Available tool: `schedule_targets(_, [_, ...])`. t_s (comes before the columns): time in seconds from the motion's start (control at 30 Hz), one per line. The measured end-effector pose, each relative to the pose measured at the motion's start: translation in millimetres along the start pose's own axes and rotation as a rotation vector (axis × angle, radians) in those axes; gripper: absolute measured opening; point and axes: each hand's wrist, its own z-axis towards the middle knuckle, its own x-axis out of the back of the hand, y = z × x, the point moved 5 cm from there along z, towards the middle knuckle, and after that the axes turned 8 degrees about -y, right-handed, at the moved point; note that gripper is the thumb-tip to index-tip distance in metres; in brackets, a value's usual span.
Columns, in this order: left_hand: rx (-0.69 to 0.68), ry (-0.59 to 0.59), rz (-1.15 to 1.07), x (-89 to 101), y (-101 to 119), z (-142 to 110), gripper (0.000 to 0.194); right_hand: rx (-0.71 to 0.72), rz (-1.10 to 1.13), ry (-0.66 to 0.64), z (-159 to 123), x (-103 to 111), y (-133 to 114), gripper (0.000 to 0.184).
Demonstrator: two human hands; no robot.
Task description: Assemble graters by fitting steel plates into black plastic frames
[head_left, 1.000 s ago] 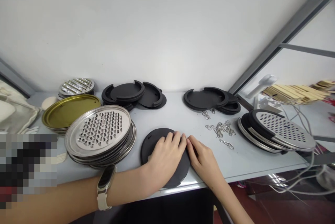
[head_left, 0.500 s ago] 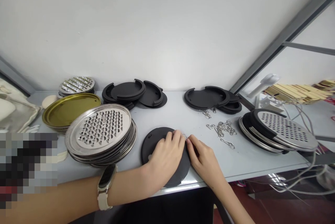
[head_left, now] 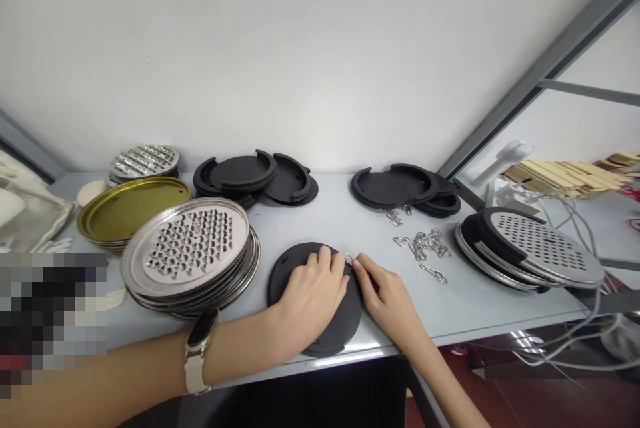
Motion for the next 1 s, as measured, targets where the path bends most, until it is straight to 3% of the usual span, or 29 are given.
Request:
schedule_targets(0.53, [-0.007,-0.042,-0.141,13.1,-5,1,0.020,0.048,-0.058,-0.018,-3,0,3,0.030])
schedule_targets(1.0, [-0.009,-0.022,-0.135,11.7,-5,1,0.020,0.056,-0.072,-0.010,-5,-3,3,0.029])
